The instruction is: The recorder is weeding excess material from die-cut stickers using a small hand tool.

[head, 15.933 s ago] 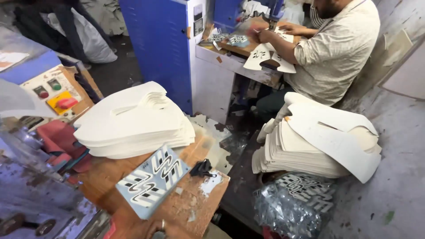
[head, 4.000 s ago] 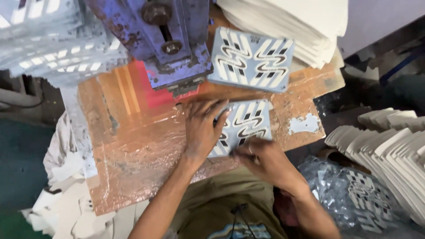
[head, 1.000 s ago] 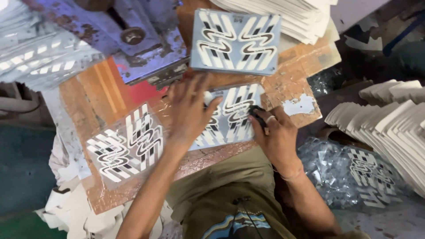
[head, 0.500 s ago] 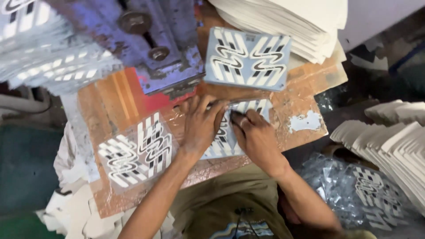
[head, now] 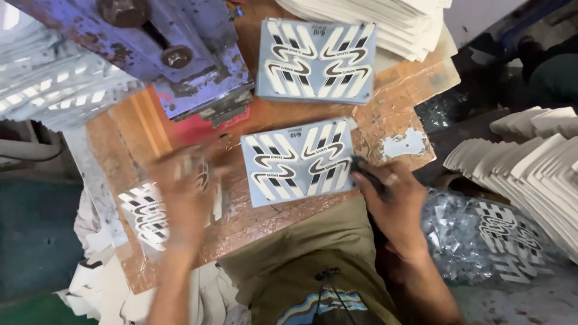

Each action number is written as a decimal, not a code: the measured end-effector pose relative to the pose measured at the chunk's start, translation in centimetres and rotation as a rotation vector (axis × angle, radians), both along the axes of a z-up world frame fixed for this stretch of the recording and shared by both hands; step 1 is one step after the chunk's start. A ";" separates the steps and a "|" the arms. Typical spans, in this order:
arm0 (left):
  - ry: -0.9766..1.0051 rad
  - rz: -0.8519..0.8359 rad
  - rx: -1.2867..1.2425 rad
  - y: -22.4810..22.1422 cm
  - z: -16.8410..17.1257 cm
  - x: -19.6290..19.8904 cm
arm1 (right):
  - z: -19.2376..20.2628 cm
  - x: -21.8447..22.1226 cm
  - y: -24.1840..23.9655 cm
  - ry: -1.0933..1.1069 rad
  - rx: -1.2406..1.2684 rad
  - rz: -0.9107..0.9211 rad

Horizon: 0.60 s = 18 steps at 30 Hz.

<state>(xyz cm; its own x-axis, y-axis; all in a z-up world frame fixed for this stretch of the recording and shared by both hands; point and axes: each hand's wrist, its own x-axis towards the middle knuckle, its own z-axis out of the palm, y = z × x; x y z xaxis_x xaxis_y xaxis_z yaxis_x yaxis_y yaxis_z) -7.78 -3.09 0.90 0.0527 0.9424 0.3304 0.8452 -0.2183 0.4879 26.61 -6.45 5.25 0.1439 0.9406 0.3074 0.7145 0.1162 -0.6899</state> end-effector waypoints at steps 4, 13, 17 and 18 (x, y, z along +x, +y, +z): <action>-0.046 -0.188 -0.014 4.6 -0.1 9.2 | -1.2 -2.2 1.3 -0.199 -0.068 0.033; -0.088 -0.240 0.088 5.4 -1.5 10.5 | 0.1 -3.5 3.4 -0.009 -0.178 0.391; -0.127 -0.247 0.143 5.6 -1.0 10.5 | -0.8 -5.0 6.8 -0.225 0.033 0.298; -0.151 -0.227 0.140 5.5 -0.8 10.4 | -1.6 -5.0 6.9 -0.286 0.105 0.377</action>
